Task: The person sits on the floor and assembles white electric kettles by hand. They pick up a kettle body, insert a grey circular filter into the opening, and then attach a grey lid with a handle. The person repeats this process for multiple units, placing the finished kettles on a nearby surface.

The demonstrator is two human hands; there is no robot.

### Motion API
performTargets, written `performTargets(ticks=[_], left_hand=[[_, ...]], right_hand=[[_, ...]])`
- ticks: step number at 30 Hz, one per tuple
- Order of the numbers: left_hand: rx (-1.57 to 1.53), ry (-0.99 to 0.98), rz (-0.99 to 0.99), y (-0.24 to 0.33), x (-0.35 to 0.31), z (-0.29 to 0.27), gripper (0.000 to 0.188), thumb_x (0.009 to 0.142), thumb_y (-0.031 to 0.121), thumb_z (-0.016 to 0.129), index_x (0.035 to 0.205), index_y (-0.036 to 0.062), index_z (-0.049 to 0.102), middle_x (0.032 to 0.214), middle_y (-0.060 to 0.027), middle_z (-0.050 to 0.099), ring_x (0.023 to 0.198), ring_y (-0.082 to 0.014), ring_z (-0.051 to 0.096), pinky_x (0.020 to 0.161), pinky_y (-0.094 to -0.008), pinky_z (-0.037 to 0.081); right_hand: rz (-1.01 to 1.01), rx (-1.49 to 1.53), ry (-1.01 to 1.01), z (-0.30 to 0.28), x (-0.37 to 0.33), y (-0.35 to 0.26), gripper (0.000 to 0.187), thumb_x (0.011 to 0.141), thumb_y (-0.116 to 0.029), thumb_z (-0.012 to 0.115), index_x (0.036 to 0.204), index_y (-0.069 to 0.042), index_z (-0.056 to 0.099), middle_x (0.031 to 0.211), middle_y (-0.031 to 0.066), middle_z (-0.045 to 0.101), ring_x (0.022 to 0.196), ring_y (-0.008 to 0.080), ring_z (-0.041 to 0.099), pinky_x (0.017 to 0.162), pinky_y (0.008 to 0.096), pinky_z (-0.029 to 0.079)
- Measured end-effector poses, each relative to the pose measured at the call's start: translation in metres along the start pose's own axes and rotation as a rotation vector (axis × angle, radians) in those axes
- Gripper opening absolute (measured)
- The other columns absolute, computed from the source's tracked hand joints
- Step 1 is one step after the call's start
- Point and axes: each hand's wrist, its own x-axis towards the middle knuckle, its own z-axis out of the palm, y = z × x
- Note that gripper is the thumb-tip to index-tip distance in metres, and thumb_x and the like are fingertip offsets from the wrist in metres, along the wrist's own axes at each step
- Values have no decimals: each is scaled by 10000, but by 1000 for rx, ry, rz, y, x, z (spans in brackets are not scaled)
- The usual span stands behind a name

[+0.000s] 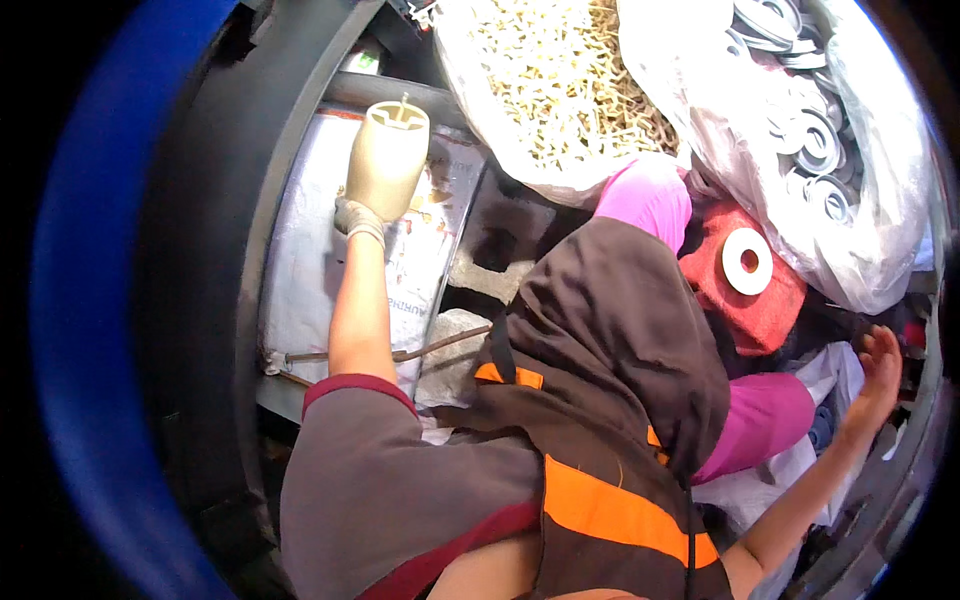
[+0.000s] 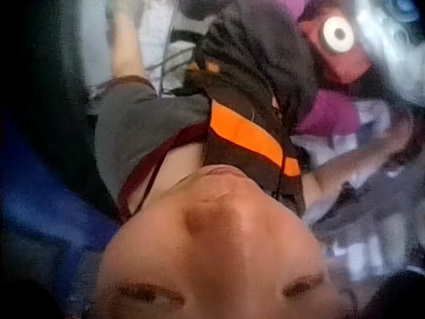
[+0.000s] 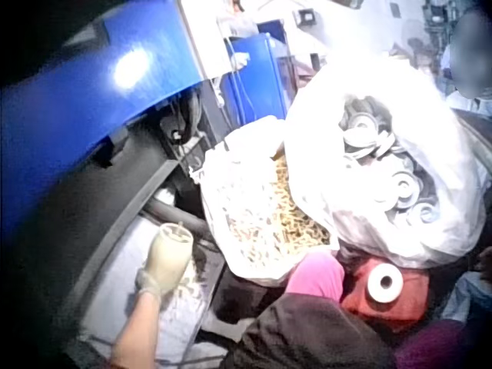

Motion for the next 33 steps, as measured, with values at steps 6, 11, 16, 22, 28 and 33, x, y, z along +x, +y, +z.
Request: performTargets(ticks=[6,11,16,22,28,33], left_hand=[[57,-705,-133,-5,-183,143,365,910,278,468,1156,18,543,1156,-127,586,1073,-249,555,941,-379,442],[45,-1298,-789,-55,-344,217,309,912,198,513,1176,39,537,1093,-89,602,1005,-196,570,904,-315,459],[885,-1694,-314,-149,-409,224,240,912,123,515,1125,27,572,999,-82,612,877,-172,581,791,-285,474],[614,-2101,789,-55,-488,236,242,862,256,567,964,46,631,1054,-115,582,1003,-256,560,877,-388,435],[821,-2371,722,-68,-490,214,180,755,252,633,774,78,590,834,-86,580,866,-272,571,819,-413,403],[539,-2120,809,-81,-467,203,155,746,132,587,637,81,489,668,-48,529,677,-240,568,740,-396,398]], right_hand=[[47,46,-323,83,-17,-21,485,777,-188,607,1212,11,525,1085,112,607,974,172,575,887,305,433],[-345,22,-418,123,-32,-57,1150,502,-420,875,1395,0,285,1400,156,372,1287,273,387,1048,393,313],[-460,224,-320,114,-56,-63,1187,468,-327,902,1401,3,246,1384,174,366,1295,284,376,1054,376,302],[44,592,-393,92,-79,-35,1086,536,-243,853,1401,-11,239,1362,141,387,1266,233,397,1052,348,294],[-77,560,-341,123,-86,-23,590,602,-255,798,1040,-53,458,1248,135,474,1207,265,446,1013,371,325],[-225,318,-364,117,-88,-23,418,655,-234,763,872,-61,451,1131,132,548,1124,288,520,946,374,386]])
